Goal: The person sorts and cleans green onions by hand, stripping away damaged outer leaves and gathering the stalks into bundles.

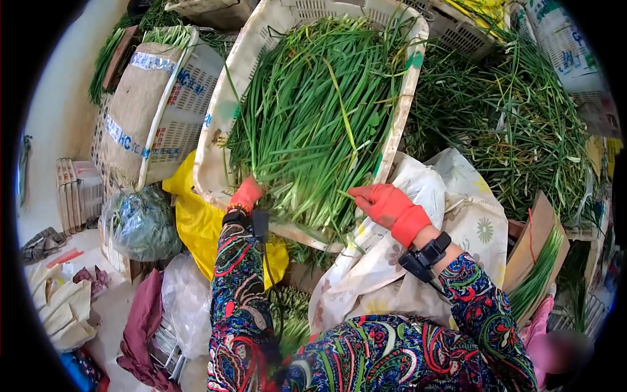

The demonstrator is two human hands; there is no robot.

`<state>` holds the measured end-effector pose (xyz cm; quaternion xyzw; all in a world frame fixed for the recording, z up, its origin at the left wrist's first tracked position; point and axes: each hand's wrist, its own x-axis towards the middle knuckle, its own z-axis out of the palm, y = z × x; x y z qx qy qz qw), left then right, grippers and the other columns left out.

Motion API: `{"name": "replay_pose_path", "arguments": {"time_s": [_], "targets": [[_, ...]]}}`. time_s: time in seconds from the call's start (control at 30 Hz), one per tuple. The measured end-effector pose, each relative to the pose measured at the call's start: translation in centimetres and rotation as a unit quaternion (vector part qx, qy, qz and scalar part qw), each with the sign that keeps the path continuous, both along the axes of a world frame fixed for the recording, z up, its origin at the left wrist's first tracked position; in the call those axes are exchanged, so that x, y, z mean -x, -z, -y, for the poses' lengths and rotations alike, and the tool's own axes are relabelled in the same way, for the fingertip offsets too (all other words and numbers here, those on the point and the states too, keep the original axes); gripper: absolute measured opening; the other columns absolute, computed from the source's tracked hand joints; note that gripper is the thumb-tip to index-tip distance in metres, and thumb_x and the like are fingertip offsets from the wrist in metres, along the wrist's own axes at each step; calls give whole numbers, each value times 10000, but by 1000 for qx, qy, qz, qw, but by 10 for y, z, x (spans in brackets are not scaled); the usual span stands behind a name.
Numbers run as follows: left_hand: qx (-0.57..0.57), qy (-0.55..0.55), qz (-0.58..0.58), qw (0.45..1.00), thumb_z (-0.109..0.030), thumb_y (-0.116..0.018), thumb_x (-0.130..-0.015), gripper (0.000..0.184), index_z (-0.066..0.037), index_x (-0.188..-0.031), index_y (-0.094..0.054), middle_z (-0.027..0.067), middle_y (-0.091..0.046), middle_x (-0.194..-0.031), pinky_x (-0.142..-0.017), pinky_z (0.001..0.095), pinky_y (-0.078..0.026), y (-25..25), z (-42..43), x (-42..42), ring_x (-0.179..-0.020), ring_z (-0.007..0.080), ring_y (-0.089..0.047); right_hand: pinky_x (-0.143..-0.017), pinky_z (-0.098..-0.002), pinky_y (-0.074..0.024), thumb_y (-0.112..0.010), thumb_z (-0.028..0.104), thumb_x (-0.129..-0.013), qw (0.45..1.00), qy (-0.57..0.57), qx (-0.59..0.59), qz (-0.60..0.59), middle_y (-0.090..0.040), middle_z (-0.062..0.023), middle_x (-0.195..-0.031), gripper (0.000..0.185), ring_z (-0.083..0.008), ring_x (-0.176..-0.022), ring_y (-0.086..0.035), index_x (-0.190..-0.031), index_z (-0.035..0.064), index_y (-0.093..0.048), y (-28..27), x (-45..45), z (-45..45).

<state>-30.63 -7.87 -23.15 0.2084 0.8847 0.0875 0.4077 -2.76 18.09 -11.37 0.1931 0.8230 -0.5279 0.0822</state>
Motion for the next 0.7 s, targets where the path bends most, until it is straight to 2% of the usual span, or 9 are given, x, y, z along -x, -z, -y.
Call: {"name": "replay_pose_path", "arguments": {"time_s": [0.03,0.07,0.17,0.27,0.37,0.4,0.5,0.6,0.7], "targets": [[-9,17,9,1000,-242,-612,-750,466,-19,-1143,-500,223,-580,-1062,-851,372,-438,-19,-4,-1,-1028,345,-539,-794,-318,-476,-519,238,-827,1000,-4,-3,-9,-638,-126,-956,277,-278,-880,-606,-1017,68,-628,-1,2,1],[62,35,11,997,-272,-577,-756,440,-36,-1125,-527,214,-592,-1043,-844,381,-436,-37,-10,-3,-1009,342,-550,-793,-315,-477,-520,239,-829,1000,1,7,12,-638,-123,-959,277,-275,-880,-608,-1017,68,-628,-4,4,2],[28,13,23,999,-298,-604,-746,435,-26,-1079,-534,229,-582,-1027,-818,387,-440,-61,-18,-11,-974,366,-546,-794,-312,-478,-518,243,-831,1000,-6,2,2,-639,-121,-959,278,-273,-883,-608,-1020,72,-628,4,2,1],[62,41,2,997,-276,-597,-746,438,-27,-1100,-528,215,-568,-1068,-848,369,-426,-32,-8,-10,-1010,342,-533,-797,-310,-476,-519,262,-831,1000,4,13,18,-640,-118,-958,285,-274,-884,-608,-1021,80,-630,0,3,1],[-46,-19,68,996,-229,-589,-750,417,-30,-1111,-530,186,-567,-1069,-855,363,-419,-58,-13,-20,-1009,312,-533,-801,-311,-474,-515,271,-833,1000,-2,6,13,-640,-118,-959,295,-275,-886,-606,-1038,88,-625,4,1,0],[-88,-16,103,991,-166,-606,-731,415,-25,-1114,-535,126,-595,-1005,-821,336,-429,-86,-24,-25,-942,250,-557,-803,-312,-473,-513,273,-835,1000,-10,2,9,-639,-118,-960,300,-275,-889,-604,-1047,91,-622,5,1,1],[-161,-46,204,965,-135,-636,-708,419,-22,-1100,-541,71,-611,-936,-778,299,-434,-105,-23,9,-863,186,-567,-840,-300,-449,-504,296,-843,998,-33,-4,46,-633,-123,-989,324,-258,-920,-598,-1091,114,-604,-8,6,0],[-202,-136,215,946,-85,-637,-718,381,-32,-1084,-546,32,-612,-864,-697,260,-457,-117,-25,25,-754,131,-570,-868,-291,-420,-465,308,-891,977,62,201,-29,-619,-75,-1077,349,-190,-1011,-570,-1124,78,-588,-9,16,6],[-235,-157,242,928,-65,-639,-725,398,-24,-1104,-524,44,-611,-866,-670,249,-469,-152,-41,28,-742,127,-579,-916,-296,-387,-461,452,-870,874,58,479,51,-577,-72,-1151,509,-177,-1084,-528,-1191,64,-532,-66,54,6]]}}
